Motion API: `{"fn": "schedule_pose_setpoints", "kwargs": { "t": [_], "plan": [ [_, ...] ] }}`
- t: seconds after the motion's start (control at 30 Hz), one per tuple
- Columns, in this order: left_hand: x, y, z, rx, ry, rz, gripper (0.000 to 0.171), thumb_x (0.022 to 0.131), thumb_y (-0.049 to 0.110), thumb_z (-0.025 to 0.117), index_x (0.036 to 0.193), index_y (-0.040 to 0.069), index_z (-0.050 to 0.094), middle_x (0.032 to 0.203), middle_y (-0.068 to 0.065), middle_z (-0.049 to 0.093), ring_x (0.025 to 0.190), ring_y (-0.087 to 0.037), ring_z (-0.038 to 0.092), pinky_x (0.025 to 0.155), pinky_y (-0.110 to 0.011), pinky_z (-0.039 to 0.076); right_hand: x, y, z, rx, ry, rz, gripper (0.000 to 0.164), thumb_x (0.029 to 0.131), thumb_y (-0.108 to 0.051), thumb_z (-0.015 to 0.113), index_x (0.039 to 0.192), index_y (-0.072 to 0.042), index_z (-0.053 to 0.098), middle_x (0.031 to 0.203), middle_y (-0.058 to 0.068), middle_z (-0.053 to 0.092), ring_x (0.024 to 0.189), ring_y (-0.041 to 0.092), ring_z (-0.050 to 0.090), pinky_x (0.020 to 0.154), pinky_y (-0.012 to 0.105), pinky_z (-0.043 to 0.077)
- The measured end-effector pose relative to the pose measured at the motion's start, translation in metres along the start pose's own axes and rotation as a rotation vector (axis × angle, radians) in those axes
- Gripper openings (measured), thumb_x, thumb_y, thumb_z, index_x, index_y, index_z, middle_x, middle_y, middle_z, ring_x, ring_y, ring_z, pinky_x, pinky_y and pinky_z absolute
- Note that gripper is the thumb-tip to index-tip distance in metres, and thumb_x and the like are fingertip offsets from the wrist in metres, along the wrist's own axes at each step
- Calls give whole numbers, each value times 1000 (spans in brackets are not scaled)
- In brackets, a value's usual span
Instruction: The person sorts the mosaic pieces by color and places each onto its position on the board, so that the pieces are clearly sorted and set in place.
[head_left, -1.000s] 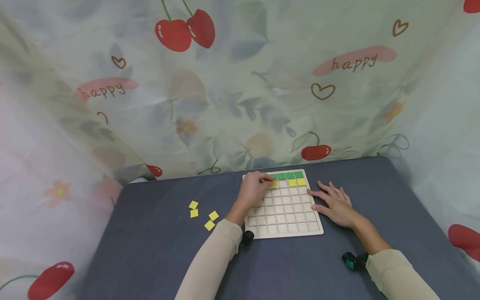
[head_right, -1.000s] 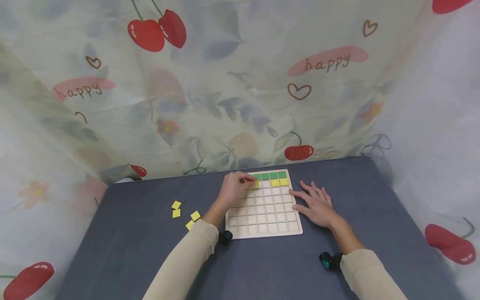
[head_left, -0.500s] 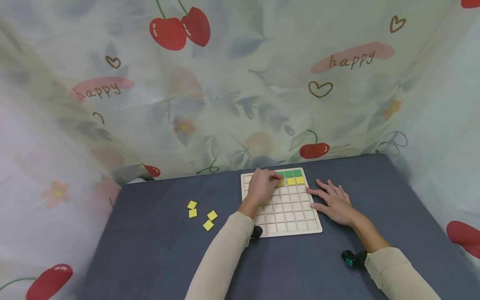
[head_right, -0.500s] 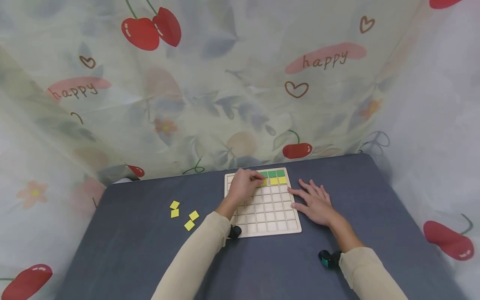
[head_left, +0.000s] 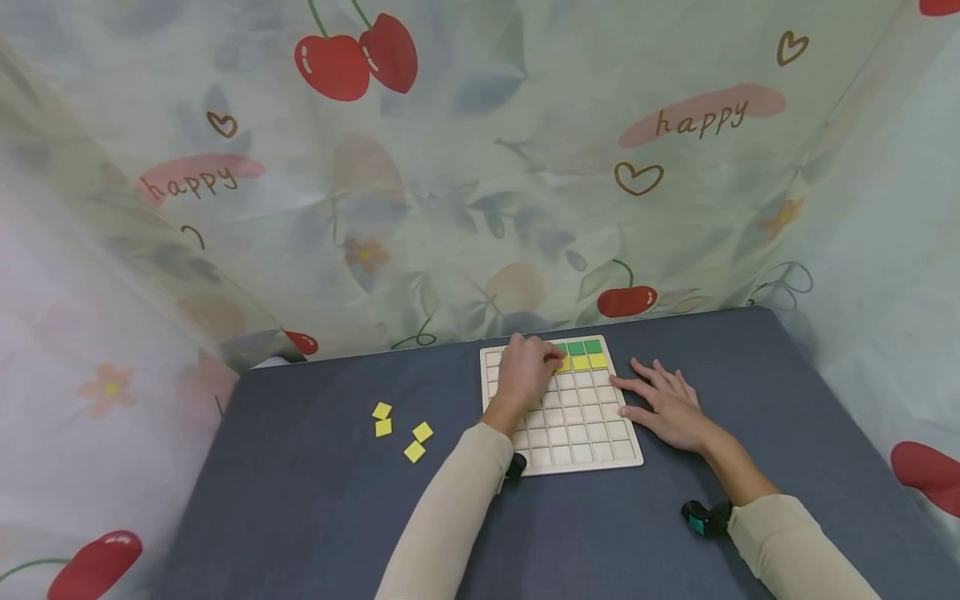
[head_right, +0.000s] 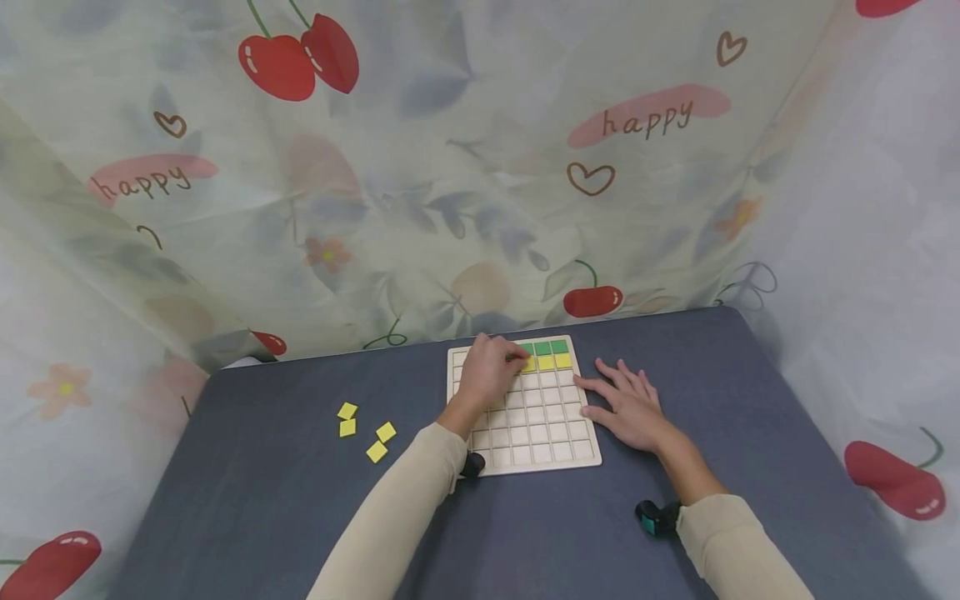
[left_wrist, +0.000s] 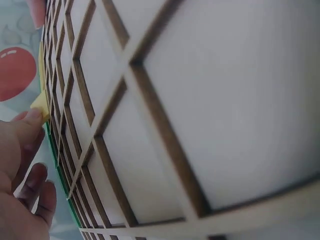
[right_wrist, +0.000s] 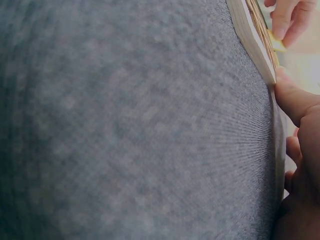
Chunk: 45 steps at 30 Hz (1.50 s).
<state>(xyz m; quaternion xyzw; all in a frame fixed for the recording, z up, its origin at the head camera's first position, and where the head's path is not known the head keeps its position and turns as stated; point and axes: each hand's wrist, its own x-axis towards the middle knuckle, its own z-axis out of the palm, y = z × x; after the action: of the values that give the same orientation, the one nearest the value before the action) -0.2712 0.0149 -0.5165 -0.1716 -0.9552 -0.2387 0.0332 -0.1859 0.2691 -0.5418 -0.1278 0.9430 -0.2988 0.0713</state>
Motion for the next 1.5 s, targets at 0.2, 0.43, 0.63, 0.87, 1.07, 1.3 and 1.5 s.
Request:
{"fn": "schedule_pose_setpoints", "kwargs": {
  "t": [0.2, 0.43, 0.63, 0.87, 1.07, 1.3, 1.5],
  "plan": [
    [-2, 2, -2, 184, 2, 78, 15, 95, 36, 71, 105, 32, 82, 107, 8, 68, 95, -16, 54, 79, -28, 48, -1, -2, -2, 7, 4, -7, 58, 100, -47, 61, 152, -25, 50, 169, 21, 22, 155, 53, 5, 119, 73, -1],
    [-3, -1, -2, 258, -15, 99, 21, 98, 43, 66, 112, 34, 80, 113, 8, 65, 101, -15, 53, 81, -28, 48, -1, -4, -2, 17, 5, -10, 57, 100, -45, 62, 152, -24, 50, 168, 22, 22, 155, 54, 5, 119, 74, -1],
    [-7, -4, -3, 253, -59, 85, 33, 98, 51, 64, 125, 35, 72, 129, 8, 61, 116, -17, 53, 94, -32, 49, 2, -5, 0, 12, -9, -5, 58, 100, -47, 61, 152, -24, 50, 168, 22, 22, 155, 54, 5, 119, 74, -1],
    [-15, -6, -5, 266, -111, 104, 45, 99, 59, 55, 138, 36, 62, 148, 6, 52, 139, -21, 45, 112, -42, 45, 1, -4, 1, 14, -12, 10, 58, 100, -45, 62, 152, -23, 50, 168, 23, 22, 155, 55, 5, 119, 74, -1],
    [-22, -14, -7, 301, -141, 123, 55, 99, 63, 51, 150, 42, 47, 163, 6, 38, 153, -25, 33, 124, -45, 32, 0, -4, 2, 11, -20, 16, 58, 100, -45, 62, 152, -23, 50, 168, 23, 22, 154, 55, 4, 118, 74, -2],
    [-32, -24, -14, 290, -147, 90, 65, 99, 65, 50, 158, 44, 32, 169, 5, 27, 159, -31, 21, 130, -52, 15, 2, -6, -2, 19, -43, 19, 59, 100, -46, 62, 153, -23, 49, 169, 23, 19, 154, 55, 2, 118, 75, -3],
    [-38, -25, -14, 297, -132, 51, 71, 97, 70, 48, 160, 45, 26, 172, 5, 19, 161, -34, 13, 130, -56, 8, 2, -6, -5, 13, -47, 25, 60, 100, -46, 62, 153, -23, 49, 168, 24, 19, 154, 56, 2, 118, 75, -4]
  ]
}}
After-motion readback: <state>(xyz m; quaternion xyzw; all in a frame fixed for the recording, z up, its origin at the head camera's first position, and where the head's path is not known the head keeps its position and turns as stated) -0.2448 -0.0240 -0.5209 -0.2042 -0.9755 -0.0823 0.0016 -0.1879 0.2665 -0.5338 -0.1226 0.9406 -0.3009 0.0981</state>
